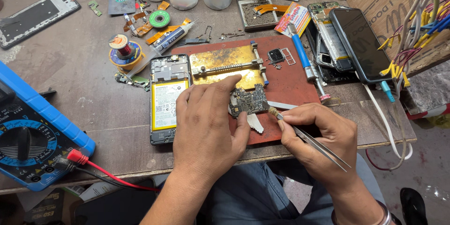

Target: The person works on a disassembled smartphone motherboard at a repair bench, holding the board steady with one hand while using tweezers to scrape and clean its surface and components. They reposition the board repeatedly and later probe it with multimeter leads connected to a digital multimeter.

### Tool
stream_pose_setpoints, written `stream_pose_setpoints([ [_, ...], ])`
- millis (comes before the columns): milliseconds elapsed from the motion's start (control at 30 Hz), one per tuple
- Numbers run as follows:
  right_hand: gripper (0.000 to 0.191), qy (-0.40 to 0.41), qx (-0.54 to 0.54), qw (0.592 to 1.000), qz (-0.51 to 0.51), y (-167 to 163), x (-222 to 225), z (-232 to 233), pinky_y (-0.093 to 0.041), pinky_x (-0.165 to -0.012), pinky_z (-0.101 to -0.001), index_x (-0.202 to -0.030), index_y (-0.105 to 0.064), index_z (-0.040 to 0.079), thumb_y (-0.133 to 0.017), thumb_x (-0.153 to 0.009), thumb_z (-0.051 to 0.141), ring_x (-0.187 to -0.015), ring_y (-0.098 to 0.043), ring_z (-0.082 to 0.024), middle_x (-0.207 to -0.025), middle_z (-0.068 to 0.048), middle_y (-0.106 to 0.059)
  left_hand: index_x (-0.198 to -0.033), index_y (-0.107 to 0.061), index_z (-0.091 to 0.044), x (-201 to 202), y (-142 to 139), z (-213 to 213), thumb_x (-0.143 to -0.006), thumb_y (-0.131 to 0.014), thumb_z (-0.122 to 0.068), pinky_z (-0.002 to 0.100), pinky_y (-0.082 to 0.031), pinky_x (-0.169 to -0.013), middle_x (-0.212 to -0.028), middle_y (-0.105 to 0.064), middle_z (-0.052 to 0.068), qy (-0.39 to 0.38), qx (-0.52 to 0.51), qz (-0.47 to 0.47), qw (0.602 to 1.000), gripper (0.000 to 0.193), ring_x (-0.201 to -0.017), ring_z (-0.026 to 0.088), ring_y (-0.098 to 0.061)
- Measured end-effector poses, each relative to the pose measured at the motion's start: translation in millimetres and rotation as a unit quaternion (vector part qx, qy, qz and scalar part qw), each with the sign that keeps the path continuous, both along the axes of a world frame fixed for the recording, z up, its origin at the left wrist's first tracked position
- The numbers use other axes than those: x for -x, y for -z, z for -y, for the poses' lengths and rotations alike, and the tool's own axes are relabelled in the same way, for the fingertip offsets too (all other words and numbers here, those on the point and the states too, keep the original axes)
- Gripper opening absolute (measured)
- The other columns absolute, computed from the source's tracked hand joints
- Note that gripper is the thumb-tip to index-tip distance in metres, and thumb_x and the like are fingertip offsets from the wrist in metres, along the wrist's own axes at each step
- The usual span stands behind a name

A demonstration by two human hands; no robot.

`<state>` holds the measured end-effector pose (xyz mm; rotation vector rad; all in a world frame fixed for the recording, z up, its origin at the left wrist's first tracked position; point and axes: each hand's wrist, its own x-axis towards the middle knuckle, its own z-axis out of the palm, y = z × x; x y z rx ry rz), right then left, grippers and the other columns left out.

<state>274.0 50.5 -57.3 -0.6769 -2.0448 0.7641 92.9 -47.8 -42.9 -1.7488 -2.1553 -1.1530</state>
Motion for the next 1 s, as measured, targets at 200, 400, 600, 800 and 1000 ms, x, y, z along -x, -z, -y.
stream_pose_setpoints([
  [200,0.012,0.020,0.002,1.000,0.001,0.7,1.1,1.2,-0.061,-0.073,-0.0237,-0.092,-0.072,0.001,-0.078,-0.082,0.001,-0.082,-0.077,-0.013,-0.092,-0.009,-0.078,-0.135,-0.053,-0.006,0.3,-0.5,0.5,-0.080,-0.076,-0.018,0.051,-0.036,-0.109,-0.105,-0.066,0.011,-0.002,-0.001,0.000,1.000,0.061,-0.109,0.030,-0.060],
  [400,0.011,0.014,0.007,1.000,-0.006,2.2,0.2,0.9,-0.062,-0.073,-0.0237,-0.094,-0.073,0.001,-0.079,-0.084,0.003,-0.083,-0.077,-0.014,-0.093,-0.010,-0.078,-0.134,-0.054,-0.007,0.0,-1.7,0.3,-0.080,-0.076,-0.017,0.050,-0.037,-0.108,-0.105,-0.065,0.011,-0.002,0.008,0.009,1.000,0.060,-0.108,0.030,-0.060],
  [600,0.011,0.024,0.010,1.000,-0.009,2.7,0.2,1.4,-0.062,-0.073,-0.0243,-0.094,-0.073,0.000,-0.079,-0.084,0.002,-0.082,-0.077,-0.014,-0.093,-0.010,-0.078,-0.135,-0.053,-0.007,0.4,-1.4,0.9,-0.080,-0.076,-0.017,0.051,-0.037,-0.108,-0.108,-0.066,0.011,0.000,-0.001,0.004,1.000,0.060,-0.109,0.030,-0.060],
  [800,0.010,0.019,0.003,1.000,-0.006,1.1,1.2,1.9,-0.062,-0.073,-0.0242,-0.092,-0.072,0.000,-0.078,-0.084,0.001,-0.083,-0.077,-0.013,-0.092,-0.010,-0.078,-0.135,-0.054,-0.008,0.1,-1.1,0.7,-0.079,-0.076,-0.018,0.050,-0.037,-0.108,-0.110,-0.065,0.011,-0.001,0.001,0.004,1.000,0.061,-0.110,0.030,-0.059],
  [1000,0.011,0.021,-0.006,1.000,-0.005,0.1,2.6,2.7,-0.061,-0.073,-0.0235,-0.092,-0.072,0.001,-0.078,-0.083,0.000,-0.083,-0.077,-0.013,-0.092,-0.009,-0.078,-0.136,-0.054,-0.008,0.2,-0.8,1.3,-0.079,-0.076,-0.018,0.050,-0.037,-0.107,-0.110,-0.065,0.011,-0.002,0.002,0.002,1.000,0.062,-0.110,0.030,-0.059],
])
